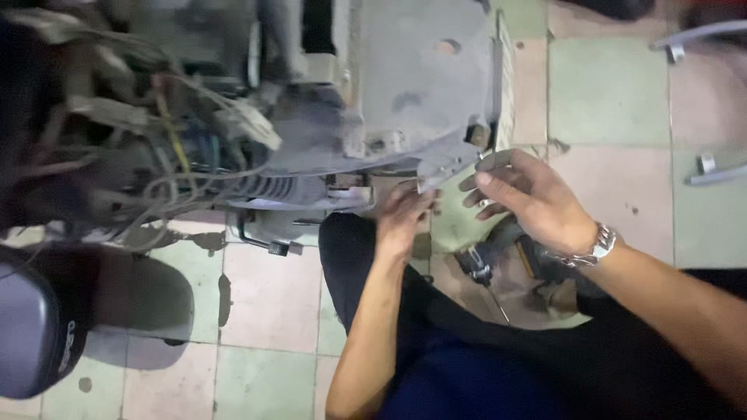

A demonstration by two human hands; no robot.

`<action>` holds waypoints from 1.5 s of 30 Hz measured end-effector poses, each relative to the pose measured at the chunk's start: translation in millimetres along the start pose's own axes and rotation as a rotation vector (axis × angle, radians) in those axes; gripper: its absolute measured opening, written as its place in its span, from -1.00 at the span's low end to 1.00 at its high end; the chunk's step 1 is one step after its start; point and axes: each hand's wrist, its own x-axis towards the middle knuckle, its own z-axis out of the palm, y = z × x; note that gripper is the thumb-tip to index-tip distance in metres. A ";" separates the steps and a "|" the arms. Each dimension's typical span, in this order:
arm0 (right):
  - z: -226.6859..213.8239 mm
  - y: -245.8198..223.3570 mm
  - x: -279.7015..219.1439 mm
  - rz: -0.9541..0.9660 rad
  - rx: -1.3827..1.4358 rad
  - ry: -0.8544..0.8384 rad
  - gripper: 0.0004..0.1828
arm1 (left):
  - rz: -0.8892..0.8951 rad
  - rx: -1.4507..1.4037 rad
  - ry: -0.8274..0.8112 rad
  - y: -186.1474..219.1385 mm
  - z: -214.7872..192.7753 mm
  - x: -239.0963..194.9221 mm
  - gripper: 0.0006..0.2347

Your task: The person uses a power drill to remove screws from the rear undercarriage of a scooter. They then use a ratchet wrench to loosen and remove bolts from a metal plate, detaching the plate from the frame.

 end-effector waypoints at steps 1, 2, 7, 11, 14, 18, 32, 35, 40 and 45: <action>3.5 -9.5 2.5 0.004 0.115 -0.038 -0.46 | 0.089 -0.057 0.049 18.7 -1.2 -8.0 -0.82; 5.4 -18.4 6.6 0.010 0.229 -0.078 -0.44 | 0.179 -0.114 0.096 35.6 0.2 -9.8 -0.82; 31.9 -22.3 16.1 0.136 0.503 -0.116 -0.51 | 0.271 -0.445 0.081 86.1 0.0 -32.3 -0.83; 50.5 -10.2 23.6 0.074 0.677 -0.019 -0.65 | 0.295 -0.610 -0.031 105.9 3.4 -28.5 -0.84; 55.8 -5.0 23.3 0.130 0.763 -0.008 -0.72 | 0.293 -0.710 0.007 119.1 5.8 -29.2 -0.76; 56.8 -5.8 22.0 0.154 0.888 -0.090 -0.75 | 0.352 -0.733 -0.034 131.3 14.3 -35.3 -0.78; 75.6 -29.4 27.7 0.308 0.904 -0.130 -0.60 | 0.409 -0.784 0.120 152.5 10.5 -34.5 -0.74; 73.4 -29.2 24.2 0.361 0.906 -0.110 -0.62 | 0.449 -0.777 -0.047 136.2 8.8 -23.1 -0.74; 69.9 -17.5 22.7 0.335 0.905 -0.202 -0.52 | 0.273 -0.790 -0.200 113.9 -18.6 11.9 -0.64; 68.0 -20.6 26.3 0.334 0.875 -0.184 -0.56 | 0.197 -0.755 -0.246 91.2 -39.0 44.7 -0.66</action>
